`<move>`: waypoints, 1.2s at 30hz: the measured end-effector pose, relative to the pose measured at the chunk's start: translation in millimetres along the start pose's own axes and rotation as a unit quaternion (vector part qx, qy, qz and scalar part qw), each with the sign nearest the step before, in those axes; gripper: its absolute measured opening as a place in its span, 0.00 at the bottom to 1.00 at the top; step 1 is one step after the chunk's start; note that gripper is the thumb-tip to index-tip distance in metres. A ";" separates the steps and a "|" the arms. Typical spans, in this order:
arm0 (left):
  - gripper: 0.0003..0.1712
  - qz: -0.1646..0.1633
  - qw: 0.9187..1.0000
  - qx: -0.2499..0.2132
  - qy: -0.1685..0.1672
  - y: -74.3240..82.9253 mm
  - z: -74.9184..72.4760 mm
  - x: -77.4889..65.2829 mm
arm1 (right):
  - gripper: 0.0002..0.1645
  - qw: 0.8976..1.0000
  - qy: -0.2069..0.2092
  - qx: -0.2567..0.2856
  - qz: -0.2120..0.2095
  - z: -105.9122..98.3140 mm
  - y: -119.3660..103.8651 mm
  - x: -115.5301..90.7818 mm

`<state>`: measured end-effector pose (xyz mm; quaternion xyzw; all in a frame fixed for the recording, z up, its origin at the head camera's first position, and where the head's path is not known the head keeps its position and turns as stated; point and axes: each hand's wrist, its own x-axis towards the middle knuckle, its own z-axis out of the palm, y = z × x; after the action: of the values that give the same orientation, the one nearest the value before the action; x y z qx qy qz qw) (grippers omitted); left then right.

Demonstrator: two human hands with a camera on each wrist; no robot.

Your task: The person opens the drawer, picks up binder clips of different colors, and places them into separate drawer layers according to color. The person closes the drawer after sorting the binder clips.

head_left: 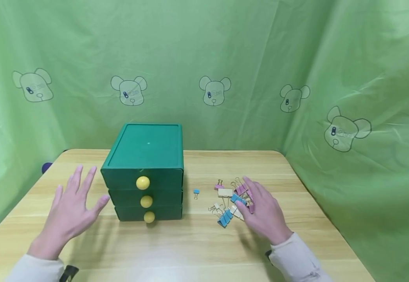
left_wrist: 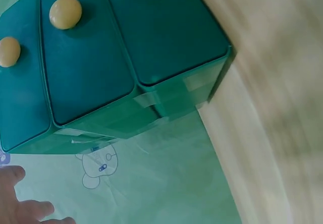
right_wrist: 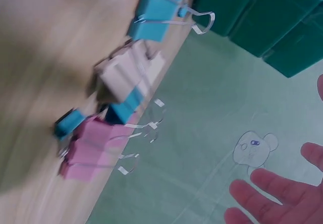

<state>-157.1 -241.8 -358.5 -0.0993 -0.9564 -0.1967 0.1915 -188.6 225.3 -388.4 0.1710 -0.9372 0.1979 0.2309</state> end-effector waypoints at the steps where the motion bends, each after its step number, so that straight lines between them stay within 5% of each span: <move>1: 0.46 0.000 1.000 -0.008 -0.002 0.3 -1.0 1.9 | 0.44 1.000 0.000 0.012 -0.003 0.0 -1.7 1.3; 16: 0.43 0.001 0.996 -0.093 -0.009 5.6 -19.4 32.0 | 0.43 0.985 -0.042 0.163 -0.027 5.8 -29.6 22.4; 26: 0.42 -0.014 0.994 -0.103 -0.012 6.0 -25.7 50.7 | 0.44 0.971 -0.094 0.210 -0.061 9.4 -49.6 37.5; 36: 0.37 0.007 0.992 -0.127 -0.022 2.6 -26.9 73.1 | 0.41 0.955 -0.107 0.247 -0.121 16.8 -65.5 45.3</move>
<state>-213.9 -242.3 -305.1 -0.1337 -0.9272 -0.3126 0.1573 -205.6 150.8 -360.3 0.3554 -0.8505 0.3741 0.1023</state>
